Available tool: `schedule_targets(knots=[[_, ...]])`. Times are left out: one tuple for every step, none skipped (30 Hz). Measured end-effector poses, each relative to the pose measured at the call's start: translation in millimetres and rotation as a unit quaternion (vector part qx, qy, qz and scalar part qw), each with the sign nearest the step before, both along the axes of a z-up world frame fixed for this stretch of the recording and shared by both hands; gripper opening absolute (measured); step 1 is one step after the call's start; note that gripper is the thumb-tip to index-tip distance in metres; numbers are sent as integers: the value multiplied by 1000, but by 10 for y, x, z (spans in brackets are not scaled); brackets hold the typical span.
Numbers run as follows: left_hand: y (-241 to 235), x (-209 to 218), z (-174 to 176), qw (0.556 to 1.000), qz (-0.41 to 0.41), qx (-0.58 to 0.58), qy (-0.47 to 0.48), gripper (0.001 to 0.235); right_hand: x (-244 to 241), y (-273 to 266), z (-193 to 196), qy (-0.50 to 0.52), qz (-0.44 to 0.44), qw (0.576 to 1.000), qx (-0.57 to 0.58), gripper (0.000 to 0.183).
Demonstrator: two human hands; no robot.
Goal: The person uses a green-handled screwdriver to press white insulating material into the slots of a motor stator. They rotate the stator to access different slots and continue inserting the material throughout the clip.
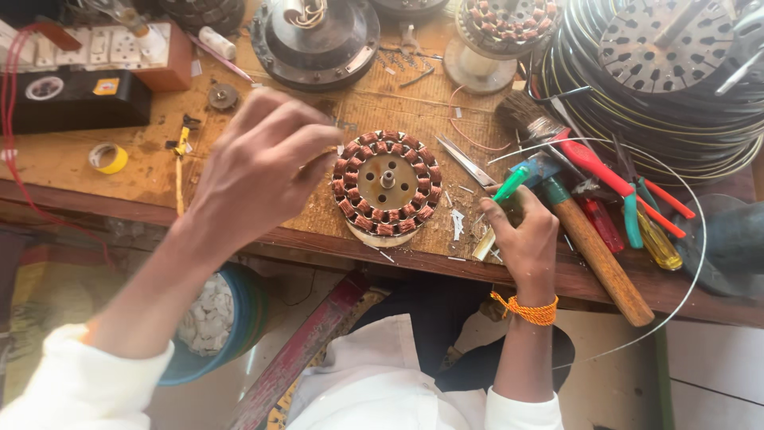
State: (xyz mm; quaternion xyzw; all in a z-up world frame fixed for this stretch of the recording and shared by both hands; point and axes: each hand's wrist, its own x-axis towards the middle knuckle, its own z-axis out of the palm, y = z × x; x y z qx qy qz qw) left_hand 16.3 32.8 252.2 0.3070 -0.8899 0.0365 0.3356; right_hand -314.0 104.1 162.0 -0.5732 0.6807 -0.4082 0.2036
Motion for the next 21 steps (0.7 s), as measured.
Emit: schedule_targets(knots=[[-92,-79,90,998,-17,-39,-55,24,-10,-11,-11,0,-24,999,25,24],[-176,-155,165,990,-35,-79,-109,29,-26,-35,-25,-1,-48,998,51,25],[-248,-232,217,979,-53,-116,-161,33,-50,-48,-40,0,-71,994,79,27],[-327,-308,257,973,-72,-126,-179,34,-86,-72,-53,30,-88,988,123,31],[-388,-368,284,967,-88,-134,-197,35,-133,-98,-63,60,-101,979,167,37],[-429,-413,301,961,-104,-142,-214,35,-167,-106,-79,91,-113,967,211,43],[-458,-437,317,964,-113,-126,-204,35,-190,-116,-95,112,-111,966,204,43],[-485,-442,334,967,-122,-110,-194,35,-205,-124,-113,133,-109,965,197,44],[-512,-433,350,970,-129,-96,-183,34,-203,-149,-134,153,-107,964,189,45],[-535,-417,359,973,-131,-90,-168,33,-180,-167,-166,158,-107,966,172,44],[-552,-401,353,976,-132,-82,-152,31,-155,-173,-199,163,-107,968,155,44],[-565,-381,336,979,-134,-75,-135,30,-137,-180,-224,168,-107,970,138,43],[-571,-362,304,981,-126,-78,-127,29,-126,-190,-241,155,-103,973,132,41],[-573,-342,260,982,-119,-82,-119,28,-116,-197,-248,142,-100,977,127,39],[-584,-321,213,984,-112,-85,-111,27,-110,-191,-240,129,-97,979,121,36],[-602,-289,163,986,-98,-84,-104,22,-116,-179,-219,80,-86,988,100,30],[-613,-239,102,989,-83,-82,-96,17,-134,-156,-188,31,-74,994,78,25],[-630,-181,34,991,-68,-80,-88,12,-151,-124,-157,-18,-62,996,57,22],[-644,-119,-45,995,-51,-59,-65,12,-170,-70,-128,-60,-54,997,21,19],[-662,-52,-131,998,-34,-39,-42,11,-195,-12,-100,-101,-46,994,-14,17],[-679,9,-229,1000,-19,-18,-18,11,-205,42,-87,-141,-41,988,-48,15]])
